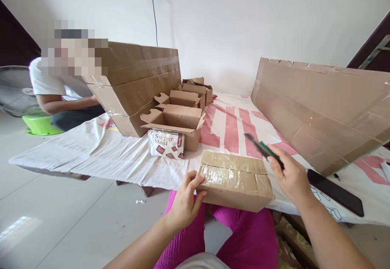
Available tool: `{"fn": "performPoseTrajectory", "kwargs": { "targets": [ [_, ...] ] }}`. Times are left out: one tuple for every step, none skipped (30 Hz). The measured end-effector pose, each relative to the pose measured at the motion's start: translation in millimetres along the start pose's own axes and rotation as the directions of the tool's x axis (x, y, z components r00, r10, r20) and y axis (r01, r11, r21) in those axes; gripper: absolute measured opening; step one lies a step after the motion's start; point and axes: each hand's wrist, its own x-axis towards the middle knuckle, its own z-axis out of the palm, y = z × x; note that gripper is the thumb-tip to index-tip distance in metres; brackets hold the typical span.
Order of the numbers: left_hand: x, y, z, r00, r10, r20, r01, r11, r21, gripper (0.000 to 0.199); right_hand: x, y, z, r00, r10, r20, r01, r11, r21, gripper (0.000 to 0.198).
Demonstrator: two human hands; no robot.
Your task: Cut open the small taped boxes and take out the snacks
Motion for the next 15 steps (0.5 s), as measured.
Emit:
{"fn": "performPoseTrajectory", "kwargs": {
  "targets": [
    [0,0,0,1.000,-0.001,-0.003,0.001,1.000,0.004,0.043,9,-17,-6,0.988,-0.117,0.104,0.114,0.993,0.038,0.036],
    [0,1,0,1.000,-0.001,-0.004,0.001,1.000,0.008,0.043,16,-34,-9,0.954,-0.221,0.202,0.210,0.975,0.074,0.035],
    [0,1,0,1.000,0.000,-0.005,0.000,1.000,0.010,0.043,23,-49,-11,0.913,-0.298,0.278,0.282,0.955,0.096,0.035],
    [-1,1,0,1.000,0.000,-0.007,0.000,1.000,0.011,0.043,28,-62,-11,0.876,-0.356,0.326,0.340,0.934,0.107,0.034],
    [-1,1,0,1.000,0.002,-0.011,-0.001,1.000,0.010,0.042,33,-73,-9,0.846,-0.397,0.355,0.387,0.916,0.104,0.034],
    [-1,1,0,1.000,0.003,-0.015,-0.003,1.000,0.008,0.042,37,-81,-6,0.826,-0.426,0.370,0.425,0.901,0.089,0.033],
    [-1,0,0,1.000,0.003,-0.019,-0.003,1.000,0.006,0.042,40,-88,-4,0.809,-0.447,0.382,0.457,0.887,0.069,0.032],
    [-2,0,0,1.000,0.003,-0.024,-0.003,1.000,0.003,0.042,43,-93,-2,0.793,-0.463,0.397,0.486,0.873,0.048,0.031],
    [-2,-1,1,1.000,0.003,-0.028,-0.003,1.000,0.000,0.042,45,-95,-1,0.777,-0.473,0.415,0.510,0.860,0.024,0.030],
    [-2,-1,1,1.000,0.004,-0.030,-0.004,1.000,-0.003,0.042,47,-96,-1,0.760,-0.481,0.437,0.534,0.845,0.000,0.030],
    [-2,-2,1,1.000,0.006,-0.031,-0.007,1.000,-0.005,0.042,48,-97,-2,0.743,-0.487,0.459,0.557,0.830,-0.022,0.030],
    [-2,-3,1,1.000,0.010,-0.030,-0.010,1.000,-0.006,0.043,49,-96,-4,0.730,-0.490,0.476,0.577,0.815,-0.047,0.030],
    [-2,-3,1,1.000,0.015,-0.027,-0.015,1.000,-0.006,0.043,50,-95,-6,0.722,-0.489,0.489,0.593,0.801,-0.075,0.031],
    [-2,-3,1,0.999,0.020,-0.025,-0.020,1.000,-0.006,0.043,50,-93,-9,0.716,-0.488,0.499,0.607,0.788,-0.102,0.032],
    [-2,-3,1,0.999,0.023,-0.024,-0.023,1.000,-0.006,0.044,50,-92,-12,0.712,-0.484,0.508,0.616,0.778,-0.123,0.033]
  ]
}}
